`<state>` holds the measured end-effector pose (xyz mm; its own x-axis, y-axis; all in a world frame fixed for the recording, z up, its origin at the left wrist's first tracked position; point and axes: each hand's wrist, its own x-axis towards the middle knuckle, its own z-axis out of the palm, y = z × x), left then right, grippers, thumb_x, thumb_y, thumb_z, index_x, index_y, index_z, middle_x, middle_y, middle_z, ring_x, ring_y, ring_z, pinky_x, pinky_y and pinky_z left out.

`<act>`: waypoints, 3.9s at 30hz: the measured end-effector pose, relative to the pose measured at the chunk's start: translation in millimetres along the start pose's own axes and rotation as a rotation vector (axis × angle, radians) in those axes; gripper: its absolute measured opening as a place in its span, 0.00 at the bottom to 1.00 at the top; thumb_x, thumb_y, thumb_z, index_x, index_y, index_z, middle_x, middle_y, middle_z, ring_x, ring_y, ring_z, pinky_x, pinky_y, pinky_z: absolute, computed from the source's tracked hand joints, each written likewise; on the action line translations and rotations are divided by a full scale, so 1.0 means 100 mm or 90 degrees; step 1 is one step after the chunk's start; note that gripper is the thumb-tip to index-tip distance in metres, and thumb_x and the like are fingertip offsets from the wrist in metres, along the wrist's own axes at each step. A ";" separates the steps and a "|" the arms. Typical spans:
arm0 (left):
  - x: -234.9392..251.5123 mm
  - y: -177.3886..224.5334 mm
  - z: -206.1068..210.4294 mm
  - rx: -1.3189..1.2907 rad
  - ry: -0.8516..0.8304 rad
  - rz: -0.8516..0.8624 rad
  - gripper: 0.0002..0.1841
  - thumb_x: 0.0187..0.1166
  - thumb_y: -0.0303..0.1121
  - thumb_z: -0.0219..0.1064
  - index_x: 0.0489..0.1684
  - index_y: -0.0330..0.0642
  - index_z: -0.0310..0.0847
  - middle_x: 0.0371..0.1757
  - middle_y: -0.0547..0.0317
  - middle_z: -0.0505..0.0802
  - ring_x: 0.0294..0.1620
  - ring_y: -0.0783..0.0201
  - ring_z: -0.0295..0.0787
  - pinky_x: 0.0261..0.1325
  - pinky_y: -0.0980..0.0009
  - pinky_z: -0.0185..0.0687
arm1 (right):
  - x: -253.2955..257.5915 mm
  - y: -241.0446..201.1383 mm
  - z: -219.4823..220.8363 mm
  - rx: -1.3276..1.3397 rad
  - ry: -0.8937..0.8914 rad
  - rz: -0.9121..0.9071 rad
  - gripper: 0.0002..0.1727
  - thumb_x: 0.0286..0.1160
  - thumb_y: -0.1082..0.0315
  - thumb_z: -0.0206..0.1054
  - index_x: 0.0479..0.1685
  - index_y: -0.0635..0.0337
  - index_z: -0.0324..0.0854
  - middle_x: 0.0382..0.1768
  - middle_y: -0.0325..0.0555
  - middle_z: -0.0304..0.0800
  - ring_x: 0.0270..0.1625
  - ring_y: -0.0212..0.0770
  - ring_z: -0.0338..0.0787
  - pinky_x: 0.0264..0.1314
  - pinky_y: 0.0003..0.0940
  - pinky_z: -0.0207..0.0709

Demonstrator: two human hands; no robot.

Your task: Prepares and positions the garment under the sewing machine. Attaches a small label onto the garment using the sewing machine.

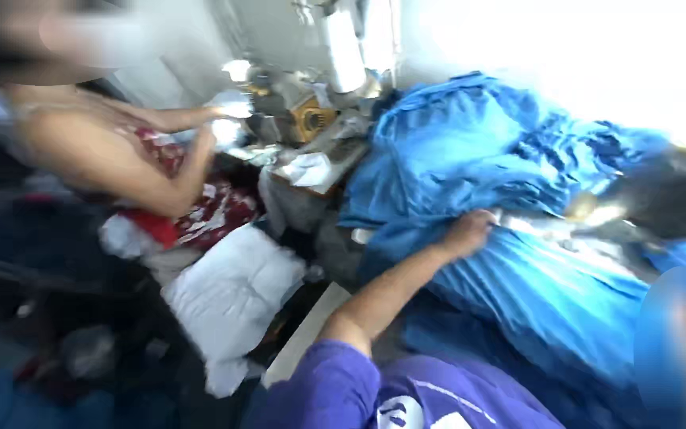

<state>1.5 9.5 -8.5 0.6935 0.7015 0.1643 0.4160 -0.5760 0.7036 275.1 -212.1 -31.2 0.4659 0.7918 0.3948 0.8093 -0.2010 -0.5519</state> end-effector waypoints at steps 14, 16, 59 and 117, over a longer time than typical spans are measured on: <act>0.12 -0.01 0.15 0.148 -0.010 0.023 0.20 0.90 0.36 0.59 0.67 0.27 0.81 0.66 0.31 0.87 0.72 0.33 0.81 0.76 0.38 0.71 | -0.02 0.03 0.03 0.041 -0.055 0.159 0.18 0.73 0.63 0.78 0.50 0.71 0.86 0.40 0.64 0.89 0.42 0.61 0.89 0.48 0.62 0.80; 0.26 0.11 0.16 0.206 -0.048 0.016 0.20 0.87 0.38 0.64 0.63 0.27 0.84 0.60 0.29 0.89 0.67 0.29 0.82 0.70 0.33 0.73 | -0.04 0.04 0.05 0.047 -0.034 0.144 0.17 0.73 0.63 0.78 0.48 0.70 0.86 0.37 0.61 0.89 0.37 0.58 0.88 0.43 0.59 0.79; 0.22 0.15 0.20 0.282 -0.108 0.183 0.11 0.76 0.18 0.68 0.55 0.27 0.81 0.65 0.30 0.83 0.60 0.33 0.88 0.59 0.41 0.87 | 0.23 -0.26 0.05 -0.218 -0.117 0.007 0.13 0.74 0.81 0.66 0.55 0.69 0.87 0.58 0.70 0.86 0.66 0.74 0.83 0.60 0.73 0.75; -0.09 0.09 0.50 0.361 -0.107 0.092 0.34 0.91 0.50 0.49 0.86 0.30 0.64 0.90 0.36 0.67 0.91 0.43 0.61 0.87 0.46 0.59 | 0.18 -0.29 0.47 -0.288 -0.155 0.059 0.49 0.81 0.29 0.44 0.87 0.63 0.66 0.83 0.79 0.64 0.84 0.83 0.61 0.72 0.85 0.54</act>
<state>28.0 -23.2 -38.0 0.8304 0.5505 0.0859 0.5276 -0.8265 0.1964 243.3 -164.8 -42.6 0.4897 0.8593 0.1477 0.8674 -0.4631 -0.1819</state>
